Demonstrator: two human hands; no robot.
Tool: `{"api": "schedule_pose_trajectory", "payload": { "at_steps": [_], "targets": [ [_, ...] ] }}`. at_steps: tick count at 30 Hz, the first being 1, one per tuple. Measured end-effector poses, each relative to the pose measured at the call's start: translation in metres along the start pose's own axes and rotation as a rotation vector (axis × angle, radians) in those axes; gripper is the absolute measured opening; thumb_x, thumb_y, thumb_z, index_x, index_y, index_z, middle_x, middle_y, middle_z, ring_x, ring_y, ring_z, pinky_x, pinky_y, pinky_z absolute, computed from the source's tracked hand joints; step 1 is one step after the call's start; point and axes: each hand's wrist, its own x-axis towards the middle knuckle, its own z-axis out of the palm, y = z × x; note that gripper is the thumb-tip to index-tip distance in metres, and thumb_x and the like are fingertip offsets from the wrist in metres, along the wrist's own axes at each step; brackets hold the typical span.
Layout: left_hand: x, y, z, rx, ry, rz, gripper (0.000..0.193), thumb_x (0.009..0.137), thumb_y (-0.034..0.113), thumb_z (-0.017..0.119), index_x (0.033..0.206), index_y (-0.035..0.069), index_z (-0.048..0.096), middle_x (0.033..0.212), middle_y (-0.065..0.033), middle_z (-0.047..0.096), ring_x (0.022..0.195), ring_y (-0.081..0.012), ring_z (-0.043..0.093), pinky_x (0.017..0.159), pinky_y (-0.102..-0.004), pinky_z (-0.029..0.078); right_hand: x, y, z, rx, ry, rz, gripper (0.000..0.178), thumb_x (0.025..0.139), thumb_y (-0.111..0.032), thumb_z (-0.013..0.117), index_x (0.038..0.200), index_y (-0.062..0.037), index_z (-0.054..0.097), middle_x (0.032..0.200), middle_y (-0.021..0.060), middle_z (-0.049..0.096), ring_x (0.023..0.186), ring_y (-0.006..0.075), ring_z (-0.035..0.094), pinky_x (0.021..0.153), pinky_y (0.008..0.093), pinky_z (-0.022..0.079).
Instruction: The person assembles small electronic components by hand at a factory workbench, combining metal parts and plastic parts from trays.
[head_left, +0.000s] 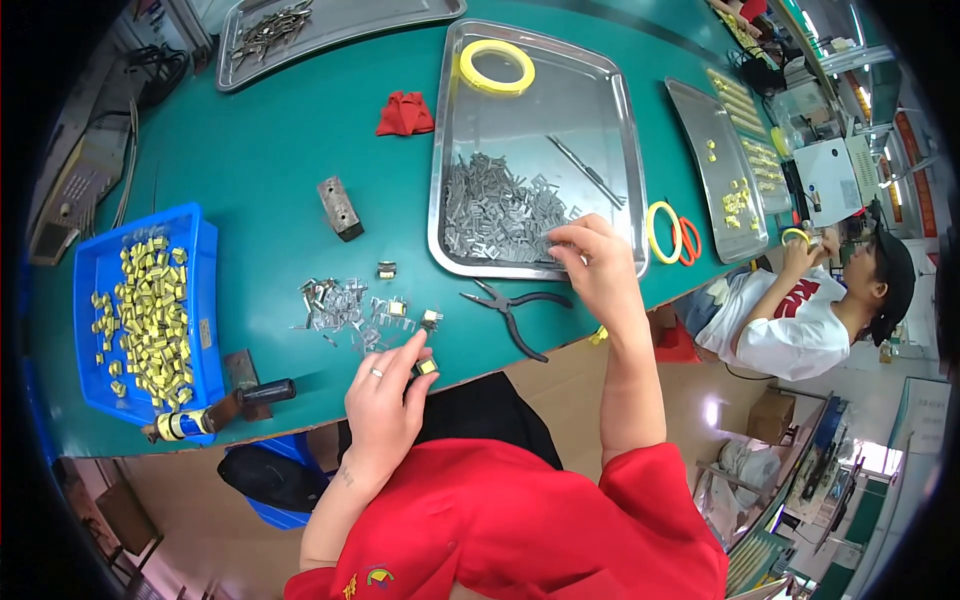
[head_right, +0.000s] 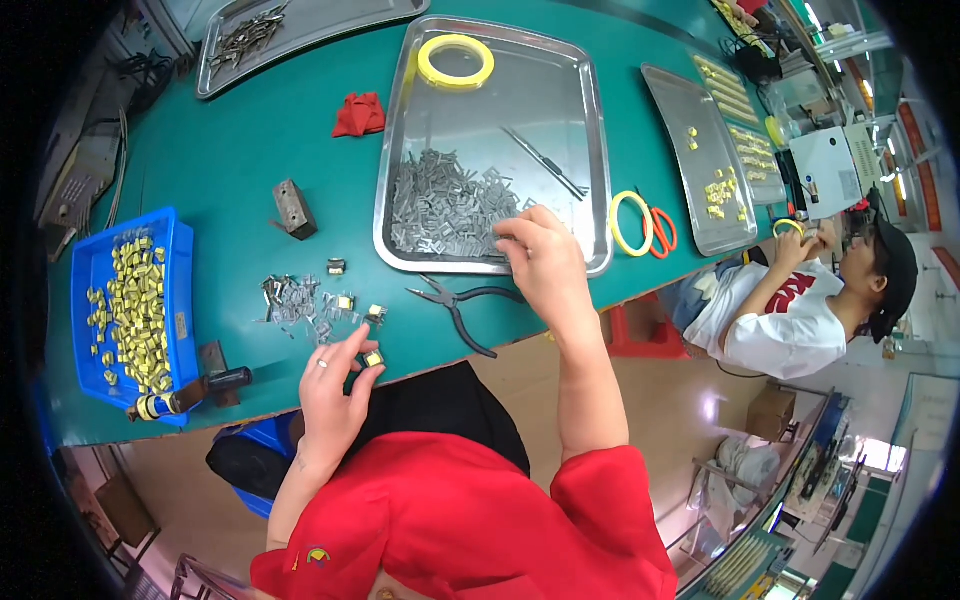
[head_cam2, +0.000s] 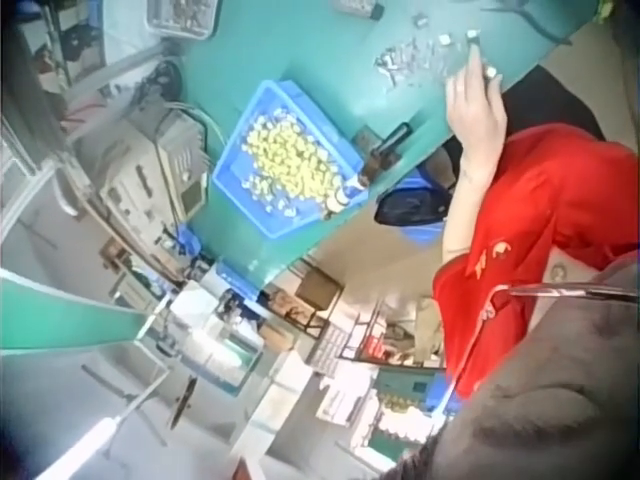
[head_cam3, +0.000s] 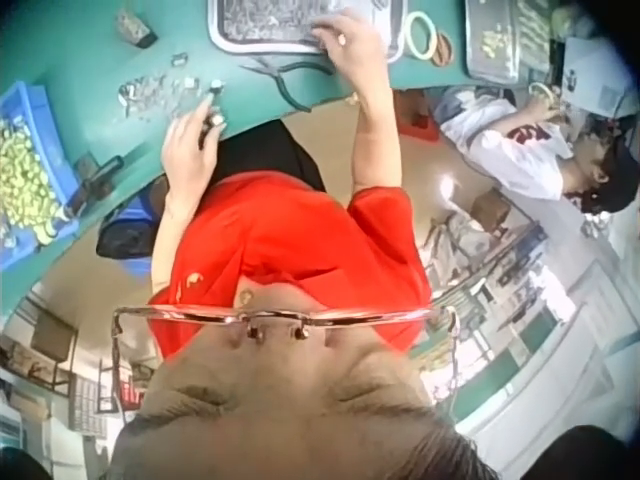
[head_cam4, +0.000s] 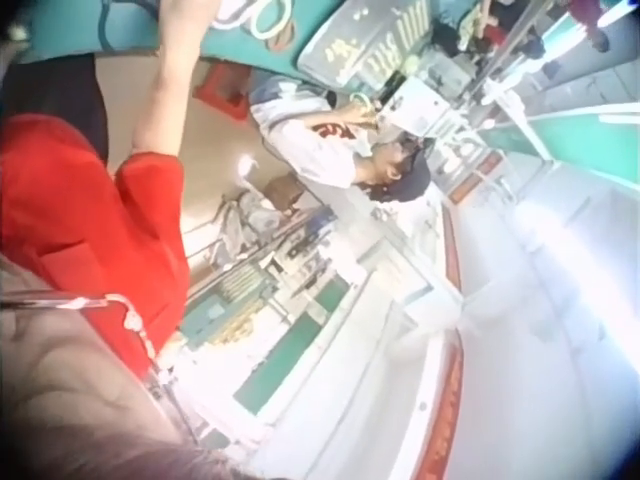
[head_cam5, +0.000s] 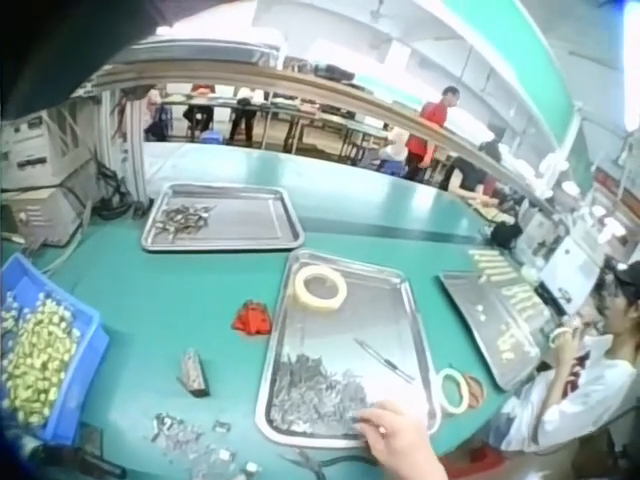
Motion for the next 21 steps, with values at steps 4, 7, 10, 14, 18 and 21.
{"api": "schedule_pose_trajectory", "payload": {
  "at_steps": [4, 7, 10, 14, 18, 21],
  "targets": [
    [0.003, -0.002, -0.005, -0.051, -0.050, 0.014, 0.050, 0.077, 0.003, 0.076, 0.125, 0.004, 0.061, 0.100, -0.0072, 0.069, 0.091, -0.0270, 0.064, 0.077, -0.0359, 0.052, 0.011, -0.001, 0.001, -0.038, -0.097, 0.008, 0.018, 0.076, 0.003, 0.074, 0.093, -0.0001, 0.069, 0.085, 0.0085, 0.061, 0.072, 0.0185, 0.060, 0.063, 0.0283, 0.047],
    [0.005, 0.002, -0.006, -0.044, -0.039, 0.001, 0.051, 0.076, 0.005, 0.077, 0.125, 0.005, 0.062, 0.099, -0.0070, 0.068, 0.091, -0.0270, 0.064, 0.076, -0.0360, 0.052, 0.014, 0.003, -0.002, 0.048, -0.137, 0.078, 0.014, 0.077, 0.003, 0.074, 0.090, 0.0009, 0.068, 0.082, 0.0074, 0.063, 0.071, 0.0161, 0.060, 0.063, 0.0278, 0.047],
    [0.006, 0.005, -0.004, -0.021, -0.015, -0.021, 0.052, 0.076, 0.008, 0.078, 0.125, 0.005, 0.062, 0.098, -0.0065, 0.068, 0.091, -0.0271, 0.064, 0.076, -0.0363, 0.052, 0.015, 0.013, -0.002, 0.166, -0.118, 0.138, 0.008, 0.082, 0.000, 0.073, 0.087, 0.0022, 0.067, 0.073, 0.0028, 0.065, 0.068, 0.0092, 0.057, 0.061, 0.0259, 0.046],
    [0.003, -0.001, -0.003, 0.003, -0.040, -0.016, 0.053, 0.076, 0.007, 0.077, 0.126, 0.006, 0.062, 0.101, -0.0061, 0.068, 0.090, -0.0267, 0.064, 0.076, -0.0359, 0.052, 0.016, 0.010, -0.001, 0.188, -0.152, 0.242, 0.006, 0.085, -0.001, 0.071, 0.089, 0.0025, 0.068, 0.072, 0.0013, 0.062, 0.067, 0.0073, 0.055, 0.060, 0.0240, 0.044],
    [0.004, -0.005, -0.007, -0.047, -0.067, 0.003, 0.052, 0.077, 0.005, 0.076, 0.127, 0.006, 0.061, 0.105, -0.0059, 0.069, 0.089, -0.0262, 0.064, 0.077, -0.0360, 0.052, 0.013, 0.011, 0.000, 0.199, -0.089, 0.158, 0.011, 0.087, -0.001, 0.069, 0.098, 0.0026, 0.069, 0.073, 0.0004, 0.061, 0.068, 0.0060, 0.054, 0.060, 0.0227, 0.044],
    [0.005, -0.006, -0.010, -0.059, -0.084, 0.050, 0.053, 0.077, 0.004, 0.075, 0.128, 0.006, 0.060, 0.109, -0.0059, 0.070, 0.090, -0.0257, 0.064, 0.078, -0.0365, 0.052, 0.010, 0.007, 0.002, 0.216, -0.056, 0.148, 0.019, 0.086, 0.000, 0.068, 0.105, 0.0023, 0.069, 0.076, 0.0010, 0.063, 0.069, 0.0066, 0.055, 0.062, 0.0227, 0.046]
  ]
}}
